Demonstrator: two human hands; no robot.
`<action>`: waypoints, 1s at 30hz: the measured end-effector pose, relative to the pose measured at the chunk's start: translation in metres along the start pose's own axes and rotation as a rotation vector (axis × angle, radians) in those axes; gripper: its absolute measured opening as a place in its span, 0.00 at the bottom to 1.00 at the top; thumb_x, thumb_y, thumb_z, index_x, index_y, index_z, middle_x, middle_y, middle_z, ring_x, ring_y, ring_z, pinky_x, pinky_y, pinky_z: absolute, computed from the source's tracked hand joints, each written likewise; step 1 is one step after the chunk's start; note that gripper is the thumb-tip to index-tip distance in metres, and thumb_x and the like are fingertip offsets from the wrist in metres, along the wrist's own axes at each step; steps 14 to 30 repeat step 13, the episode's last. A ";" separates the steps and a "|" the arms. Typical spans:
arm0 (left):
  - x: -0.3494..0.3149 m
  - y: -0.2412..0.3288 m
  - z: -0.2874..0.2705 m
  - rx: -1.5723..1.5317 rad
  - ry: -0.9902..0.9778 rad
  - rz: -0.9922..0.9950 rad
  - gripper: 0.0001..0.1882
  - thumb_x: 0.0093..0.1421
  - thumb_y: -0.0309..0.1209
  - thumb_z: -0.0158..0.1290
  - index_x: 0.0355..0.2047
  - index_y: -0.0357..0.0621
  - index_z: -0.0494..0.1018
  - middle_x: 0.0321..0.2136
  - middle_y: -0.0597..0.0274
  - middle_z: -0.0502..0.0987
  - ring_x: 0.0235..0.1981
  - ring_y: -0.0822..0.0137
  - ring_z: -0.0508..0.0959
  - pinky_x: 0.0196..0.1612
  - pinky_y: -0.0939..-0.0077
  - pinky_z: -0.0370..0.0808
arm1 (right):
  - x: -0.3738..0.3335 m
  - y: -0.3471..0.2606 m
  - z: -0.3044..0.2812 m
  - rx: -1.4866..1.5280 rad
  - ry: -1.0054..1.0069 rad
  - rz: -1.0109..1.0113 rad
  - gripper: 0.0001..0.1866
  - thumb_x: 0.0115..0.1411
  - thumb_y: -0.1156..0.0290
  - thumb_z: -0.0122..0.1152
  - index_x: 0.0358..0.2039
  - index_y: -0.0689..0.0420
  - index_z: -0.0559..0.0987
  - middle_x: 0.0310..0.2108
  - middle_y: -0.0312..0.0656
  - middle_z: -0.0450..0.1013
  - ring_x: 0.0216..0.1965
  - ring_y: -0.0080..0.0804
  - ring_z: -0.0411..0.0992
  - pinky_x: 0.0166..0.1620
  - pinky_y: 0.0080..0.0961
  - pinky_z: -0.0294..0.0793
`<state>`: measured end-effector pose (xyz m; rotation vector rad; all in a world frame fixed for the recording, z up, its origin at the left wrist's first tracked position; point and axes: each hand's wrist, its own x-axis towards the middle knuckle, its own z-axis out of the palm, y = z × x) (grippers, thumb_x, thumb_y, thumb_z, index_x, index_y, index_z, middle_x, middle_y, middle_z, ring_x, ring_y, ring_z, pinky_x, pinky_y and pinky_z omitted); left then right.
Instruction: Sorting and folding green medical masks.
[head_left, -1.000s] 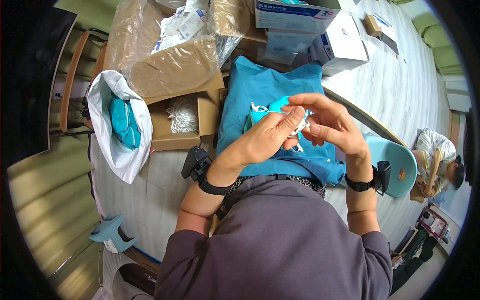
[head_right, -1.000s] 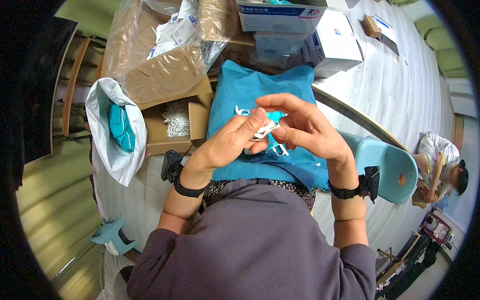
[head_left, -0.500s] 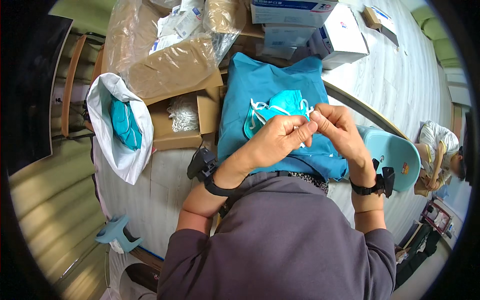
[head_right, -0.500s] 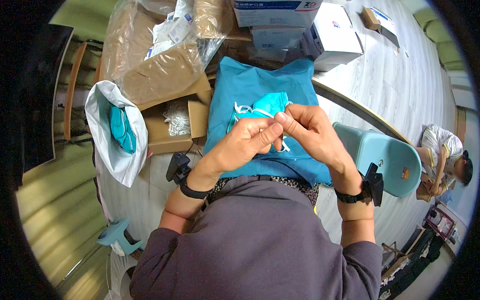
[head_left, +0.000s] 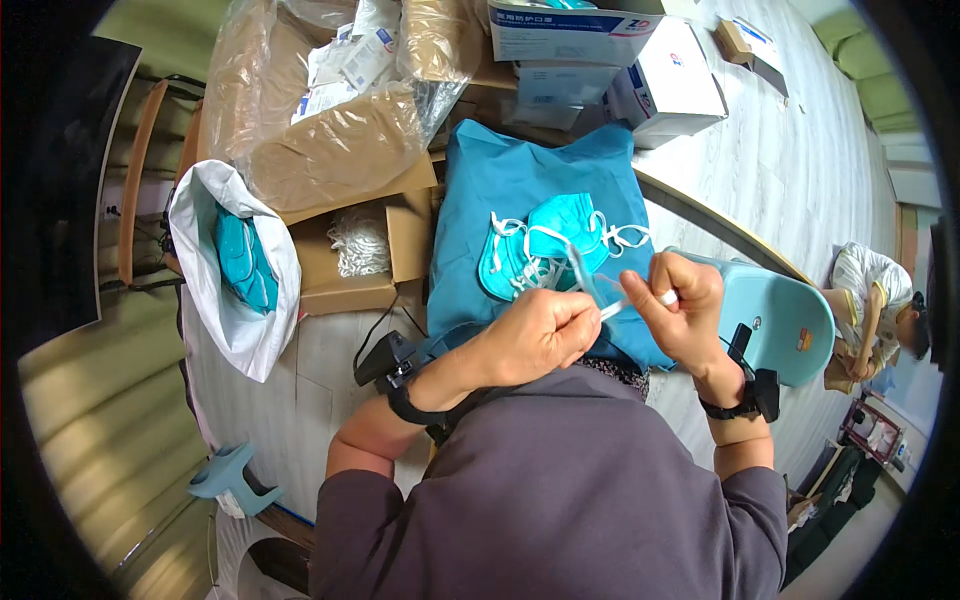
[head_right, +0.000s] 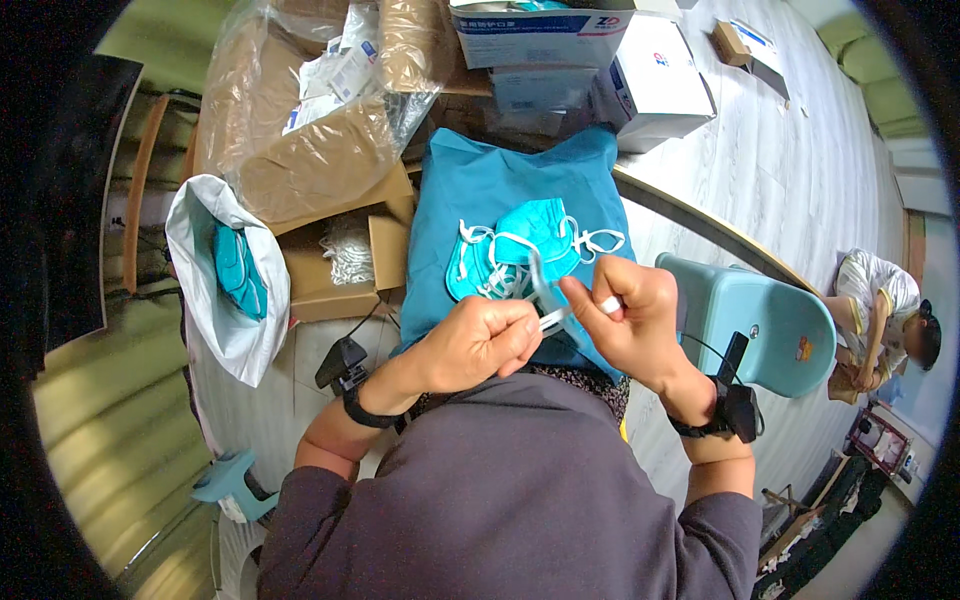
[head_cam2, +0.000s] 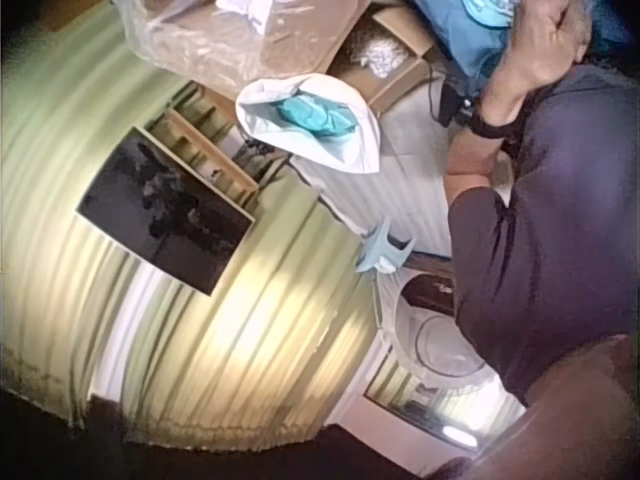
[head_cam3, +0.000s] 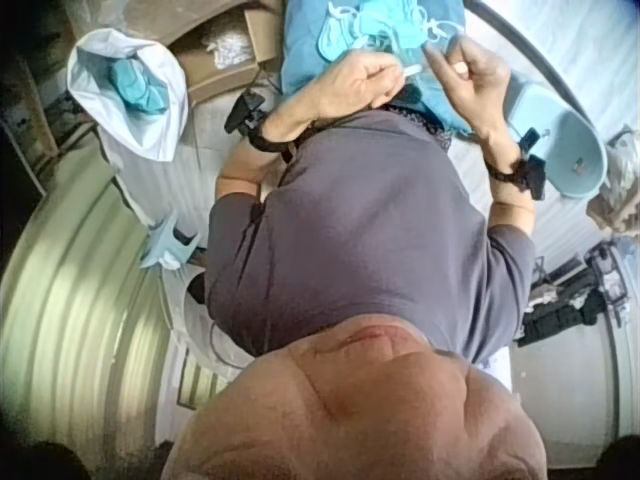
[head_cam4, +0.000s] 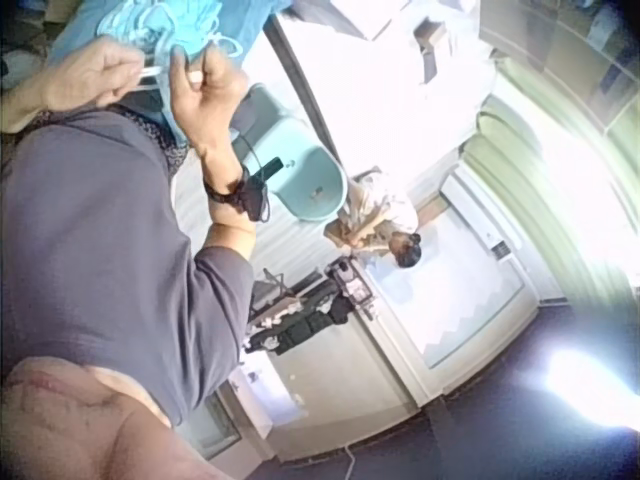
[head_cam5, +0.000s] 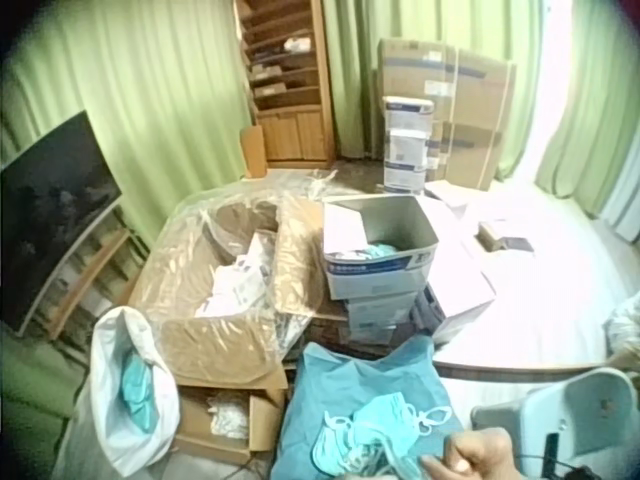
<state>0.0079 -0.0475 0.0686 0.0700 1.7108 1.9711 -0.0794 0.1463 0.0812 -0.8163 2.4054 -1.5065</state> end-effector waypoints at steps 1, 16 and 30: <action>-0.005 0.003 0.001 -0.005 0.014 0.016 0.20 0.71 0.38 0.40 0.24 0.41 0.66 0.16 0.72 0.66 0.19 0.80 0.64 0.24 0.83 0.62 | -0.001 0.000 -0.003 -0.038 0.004 -0.029 0.24 0.52 0.80 0.67 0.14 0.56 0.58 0.11 0.36 0.52 0.12 0.22 0.52 0.18 0.23 0.50; -0.049 -0.003 -0.008 -0.067 0.004 0.004 0.18 0.67 0.33 0.43 0.20 0.40 0.66 0.12 0.69 0.68 0.14 0.76 0.68 0.19 0.77 0.65 | -0.011 0.004 -0.043 -0.214 0.174 0.006 0.23 0.61 0.83 0.56 0.16 0.55 0.55 0.16 0.31 0.52 0.19 0.18 0.50 0.23 0.17 0.50; -0.049 -0.003 -0.008 -0.067 0.004 0.004 0.18 0.67 0.33 0.43 0.20 0.40 0.66 0.12 0.69 0.68 0.14 0.76 0.68 0.19 0.77 0.65 | -0.011 0.004 -0.043 -0.214 0.174 0.006 0.23 0.61 0.83 0.56 0.16 0.55 0.55 0.16 0.31 0.52 0.19 0.18 0.50 0.23 0.17 0.50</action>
